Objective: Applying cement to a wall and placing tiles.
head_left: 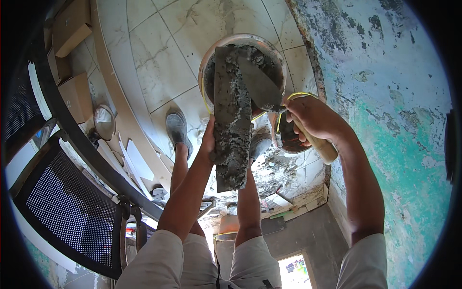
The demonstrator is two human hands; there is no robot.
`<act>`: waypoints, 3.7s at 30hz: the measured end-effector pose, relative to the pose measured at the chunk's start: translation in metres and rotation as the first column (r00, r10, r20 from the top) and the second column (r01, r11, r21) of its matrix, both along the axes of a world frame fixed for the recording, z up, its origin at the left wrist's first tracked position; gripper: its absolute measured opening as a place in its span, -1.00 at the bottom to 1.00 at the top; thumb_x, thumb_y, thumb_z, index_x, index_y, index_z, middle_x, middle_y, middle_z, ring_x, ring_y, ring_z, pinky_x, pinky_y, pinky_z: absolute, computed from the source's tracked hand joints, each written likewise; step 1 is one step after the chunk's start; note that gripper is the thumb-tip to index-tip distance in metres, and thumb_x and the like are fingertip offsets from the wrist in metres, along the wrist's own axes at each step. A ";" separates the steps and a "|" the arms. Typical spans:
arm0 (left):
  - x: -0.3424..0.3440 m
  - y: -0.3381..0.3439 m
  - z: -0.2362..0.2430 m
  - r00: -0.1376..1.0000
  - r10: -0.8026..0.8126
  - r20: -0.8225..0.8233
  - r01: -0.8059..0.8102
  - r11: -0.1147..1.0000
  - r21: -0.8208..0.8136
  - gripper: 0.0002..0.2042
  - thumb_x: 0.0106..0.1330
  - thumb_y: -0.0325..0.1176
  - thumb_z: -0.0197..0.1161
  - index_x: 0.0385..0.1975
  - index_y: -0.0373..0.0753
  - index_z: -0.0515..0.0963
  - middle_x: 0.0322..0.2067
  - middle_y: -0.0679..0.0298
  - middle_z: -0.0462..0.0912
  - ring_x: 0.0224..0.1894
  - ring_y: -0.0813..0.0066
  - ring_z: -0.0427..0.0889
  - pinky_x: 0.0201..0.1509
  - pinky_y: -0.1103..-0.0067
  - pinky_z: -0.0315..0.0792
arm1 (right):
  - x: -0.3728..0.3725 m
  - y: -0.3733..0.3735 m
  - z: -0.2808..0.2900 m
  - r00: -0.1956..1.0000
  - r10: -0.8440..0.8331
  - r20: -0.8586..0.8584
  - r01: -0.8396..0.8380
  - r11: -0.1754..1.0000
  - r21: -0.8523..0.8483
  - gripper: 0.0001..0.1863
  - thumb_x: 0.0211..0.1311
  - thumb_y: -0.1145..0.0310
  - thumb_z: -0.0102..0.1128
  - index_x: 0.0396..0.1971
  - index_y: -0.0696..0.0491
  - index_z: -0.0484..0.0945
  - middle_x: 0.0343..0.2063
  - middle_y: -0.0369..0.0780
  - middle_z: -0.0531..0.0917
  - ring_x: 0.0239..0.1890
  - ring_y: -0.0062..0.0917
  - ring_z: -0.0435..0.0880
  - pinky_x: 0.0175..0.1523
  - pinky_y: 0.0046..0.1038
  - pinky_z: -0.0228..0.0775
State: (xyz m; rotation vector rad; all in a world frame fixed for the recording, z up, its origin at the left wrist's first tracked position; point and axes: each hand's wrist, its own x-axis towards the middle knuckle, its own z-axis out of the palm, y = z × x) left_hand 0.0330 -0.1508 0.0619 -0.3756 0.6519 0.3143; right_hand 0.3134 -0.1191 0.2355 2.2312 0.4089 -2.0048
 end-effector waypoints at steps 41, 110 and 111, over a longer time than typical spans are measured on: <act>0.085 0.074 -0.036 0.963 0.260 -0.064 -0.226 0.917 0.330 -0.42 0.44 0.13 0.09 0.25 -0.20 0.42 0.07 0.15 0.62 0.03 0.17 0.65 0.11 0.25 0.58 | -0.136 -0.203 0.026 0.977 -0.094 0.189 0.033 0.952 0.303 -0.65 0.48 0.20 -0.04 -0.41 0.18 0.44 -0.57 0.13 0.58 -0.43 0.17 0.60 -0.32 0.04 0.42; -0.006 0.046 0.027 0.996 -0.058 -0.074 0.073 0.972 0.222 -0.30 0.43 0.22 -0.03 0.39 -0.19 0.21 0.20 0.03 0.48 0.10 0.03 0.60 0.14 -0.11 0.52 | 0.010 -0.121 -0.113 0.957 -0.103 0.270 -0.185 0.497 0.847 -0.58 0.41 0.06 0.15 -0.51 0.11 0.53 -0.64 -0.08 0.50 -0.58 -0.15 0.53 -0.44 -0.27 0.37; -0.007 0.044 0.030 0.996 -0.090 -0.012 0.091 0.980 0.178 -0.25 0.41 0.26 -0.03 0.40 -0.19 0.18 0.21 0.00 0.46 0.13 -0.01 0.58 0.13 -0.17 0.49 | 0.011 -0.119 -0.117 0.954 -0.098 0.285 -0.204 0.485 0.850 -0.58 0.42 0.06 0.14 -0.50 0.11 0.53 -0.64 -0.07 0.51 -0.58 -0.14 0.53 -0.43 -0.27 0.38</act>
